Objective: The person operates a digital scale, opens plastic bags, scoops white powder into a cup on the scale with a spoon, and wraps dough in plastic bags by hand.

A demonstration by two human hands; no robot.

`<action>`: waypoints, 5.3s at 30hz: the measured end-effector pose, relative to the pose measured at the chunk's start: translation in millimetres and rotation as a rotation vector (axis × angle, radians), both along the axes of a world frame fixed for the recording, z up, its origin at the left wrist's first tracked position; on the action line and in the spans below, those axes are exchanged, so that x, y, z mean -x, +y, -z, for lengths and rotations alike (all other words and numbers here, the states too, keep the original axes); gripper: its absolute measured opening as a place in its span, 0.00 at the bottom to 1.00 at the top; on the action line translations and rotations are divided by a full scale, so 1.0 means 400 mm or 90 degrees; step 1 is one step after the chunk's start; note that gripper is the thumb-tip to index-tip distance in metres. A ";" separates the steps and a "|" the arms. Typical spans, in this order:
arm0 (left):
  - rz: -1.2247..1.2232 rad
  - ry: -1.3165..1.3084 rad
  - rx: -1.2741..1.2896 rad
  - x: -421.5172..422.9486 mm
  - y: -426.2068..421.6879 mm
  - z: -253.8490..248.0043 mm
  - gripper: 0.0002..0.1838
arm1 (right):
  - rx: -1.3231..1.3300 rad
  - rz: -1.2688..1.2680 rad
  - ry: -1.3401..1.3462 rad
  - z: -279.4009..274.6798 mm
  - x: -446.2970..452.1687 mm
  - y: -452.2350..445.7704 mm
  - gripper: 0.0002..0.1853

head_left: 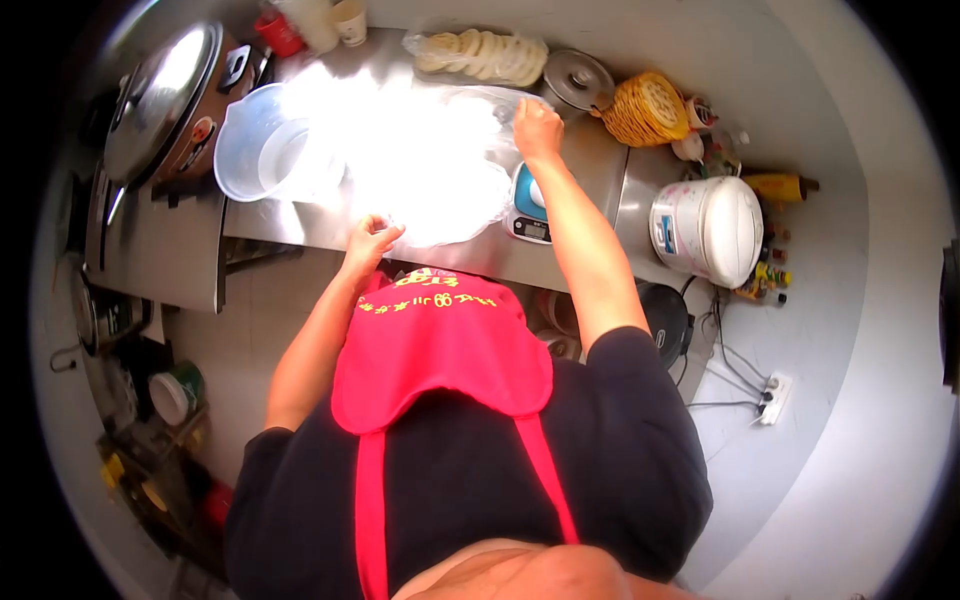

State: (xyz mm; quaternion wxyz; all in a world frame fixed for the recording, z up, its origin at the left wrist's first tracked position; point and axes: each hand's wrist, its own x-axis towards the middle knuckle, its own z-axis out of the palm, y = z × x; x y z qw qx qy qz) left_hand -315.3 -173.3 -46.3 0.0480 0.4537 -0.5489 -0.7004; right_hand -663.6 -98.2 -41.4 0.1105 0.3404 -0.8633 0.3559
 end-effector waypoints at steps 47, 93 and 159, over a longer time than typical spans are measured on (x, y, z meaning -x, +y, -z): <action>-0.047 0.131 -0.007 -0.208 -0.019 0.179 0.19 | -0.645 -0.145 -0.059 -0.061 -0.389 0.037 0.17; -0.026 -0.097 -0.170 -1.199 0.489 0.822 0.06 | -0.430 0.138 0.213 0.171 -0.387 0.147 0.11; 0.135 -0.118 0.171 -0.556 0.177 0.304 0.13 | 0.162 0.293 -0.618 0.153 -0.183 0.510 0.19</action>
